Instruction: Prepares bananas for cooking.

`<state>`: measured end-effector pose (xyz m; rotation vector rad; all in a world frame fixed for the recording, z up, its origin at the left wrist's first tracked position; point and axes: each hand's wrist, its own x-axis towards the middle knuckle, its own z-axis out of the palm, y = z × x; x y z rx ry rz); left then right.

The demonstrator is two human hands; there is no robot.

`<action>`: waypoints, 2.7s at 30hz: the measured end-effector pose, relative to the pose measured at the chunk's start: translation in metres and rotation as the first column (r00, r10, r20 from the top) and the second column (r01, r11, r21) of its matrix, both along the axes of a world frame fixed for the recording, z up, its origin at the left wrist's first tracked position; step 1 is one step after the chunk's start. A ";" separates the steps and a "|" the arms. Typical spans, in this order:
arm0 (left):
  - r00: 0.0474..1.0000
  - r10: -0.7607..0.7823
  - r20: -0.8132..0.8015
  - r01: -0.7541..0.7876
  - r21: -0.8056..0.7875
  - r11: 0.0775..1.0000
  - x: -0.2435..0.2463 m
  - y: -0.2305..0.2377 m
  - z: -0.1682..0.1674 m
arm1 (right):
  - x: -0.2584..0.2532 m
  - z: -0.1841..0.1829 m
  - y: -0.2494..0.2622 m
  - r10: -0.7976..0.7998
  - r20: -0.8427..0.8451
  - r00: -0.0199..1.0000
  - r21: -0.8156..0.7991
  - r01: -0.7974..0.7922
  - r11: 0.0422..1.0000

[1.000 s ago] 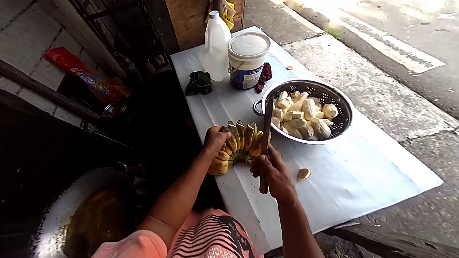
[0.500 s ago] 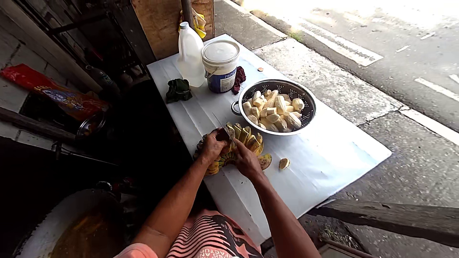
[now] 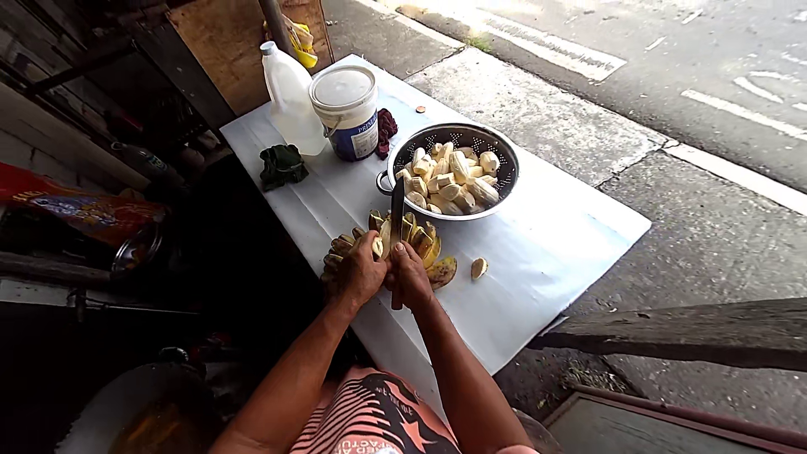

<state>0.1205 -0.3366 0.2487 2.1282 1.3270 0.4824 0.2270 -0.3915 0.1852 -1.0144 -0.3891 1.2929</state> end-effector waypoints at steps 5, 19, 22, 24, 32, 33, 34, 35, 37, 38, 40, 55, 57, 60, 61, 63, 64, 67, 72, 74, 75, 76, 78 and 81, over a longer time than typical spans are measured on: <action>0.949 0.194 0.249 -0.146 -0.200 0.969 -0.023 0.011 -0.010 | -0.004 0.013 -0.012 -0.017 0.280 0.960 0.083 -0.007 0.997; 0.313 0.503 0.806 0.267 -0.582 0.768 -0.021 0.000 0.000 | -0.026 0.053 -0.035 -0.035 0.849 0.528 0.107 -0.106 0.989; 0.190 0.573 0.797 0.512 -0.579 0.635 -0.019 0.017 -0.002 | -0.020 0.052 -0.047 -0.091 0.984 0.153 0.083 0.056 0.995; 0.162 0.576 0.801 0.594 -0.545 0.592 -0.016 0.019 -0.009 | -0.022 0.047 -0.053 -0.034 0.998 0.053 0.030 0.085 0.996; 0.213 0.493 0.844 0.620 -0.507 0.599 -0.008 0.014 -0.015 | -0.018 0.043 -0.047 0.290 0.944 0.160 -0.288 -0.037 0.957; 0.201 0.519 0.831 0.617 -0.519 0.592 -0.007 0.016 -0.015 | -0.018 0.047 -0.049 0.255 0.950 0.181 -0.254 -0.029 0.967; 0.190 0.539 0.821 0.617 -0.526 0.585 -0.006 0.018 -0.014 | -0.020 0.049 -0.051 0.195 0.962 0.192 -0.196 -0.015 0.980; 0.177 0.552 0.815 0.617 -0.528 0.583 -0.005 0.020 -0.011 | -0.024 0.050 -0.054 0.154 0.969 0.194 -0.155 -0.008 0.988; 0.183 0.527 0.830 0.638 -0.508 0.579 -0.002 0.020 -0.007 | -0.030 0.046 -0.054 0.206 0.957 0.203 -0.203 -0.040 0.978; 0.203 0.505 0.839 0.639 -0.504 0.581 0.002 0.020 -0.007 | -0.028 0.044 -0.053 0.256 0.943 0.213 -0.250 -0.059 0.967; 0.232 0.539 0.810 0.623 -0.549 0.557 0.012 0.019 -0.008 | -0.015 0.044 -0.052 0.315 0.903 0.292 -0.295 -0.111 0.949; 0.751 0.417 0.512 -0.179 -0.449 0.875 0.007 0.048 0.034 | 0.076 0.075 -0.076 -0.312 0.105 0.944 0.136 0.297 0.945; 0.749 0.554 0.362 -0.242 -0.630 0.738 -0.026 0.039 0.021 | 0.069 0.069 -0.073 -0.208 0.129 0.970 0.127 0.192 0.973; 0.766 0.581 0.275 -0.252 -0.704 0.664 -0.039 0.036 0.025 | 0.050 0.065 -0.065 -0.038 0.251 0.967 0.144 0.002 0.990; 0.792 0.554 0.257 -0.241 -0.702 0.670 -0.039 0.036 0.025 | 0.044 0.062 -0.062 0.019 0.307 0.951 0.139 -0.065 0.988; 0.867 0.444 0.228 -0.213 -0.635 0.742 -0.033 0.029 0.019 | 0.037 0.057 -0.056 0.129 0.472 0.872 0.062 -0.179 0.982; 0.900 0.380 0.215 -0.189 -0.592 0.784 -0.028 0.024 0.014 | 0.036 0.054 -0.053 0.175 0.608 0.774 -0.008 -0.215 0.977; 0.893 0.345 0.288 -0.116 -0.594 0.796 -0.015 0.015 -0.001 | 0.031 0.047 -0.055 0.296 0.934 0.202 -0.267 -0.160 0.950; 0.844 0.332 0.420 -0.086 -0.506 0.858 -0.015 0.021 -0.014 | 0.013 0.056 -0.065 0.281 0.890 -0.359 -0.295 0.016 0.955; 0.879 0.268 0.394 -0.083 -0.427 0.900 -0.015 0.021 -0.018 | 0.012 0.060 -0.047 0.312 0.880 -0.358 -0.327 0.020 0.945; 0.889 0.240 0.391 -0.064 -0.412 0.909 -0.014 0.020 -0.019 | 0.013 0.061 -0.036 0.353 0.890 -0.290 -0.369 -0.001 0.930; 0.887 0.223 0.405 -0.041 -0.412 0.910 -0.014 0.020 -0.020 | 0.015 0.059 -0.027 0.389 0.905 -0.171 -0.402 -0.045 0.915; 0.854 0.248 0.457 -0.026 -0.440 0.898 -0.011 0.018 -0.020 | 0.017 0.041 -0.020 0.339 0.922 0.188 -0.312 -0.161 0.936; 0.790 0.311 0.529 0.015 -0.523 0.852 -0.009 0.016 -0.011 | 0.008 0.014 -0.022 0.186 0.733 0.654 -0.068 -0.202 0.977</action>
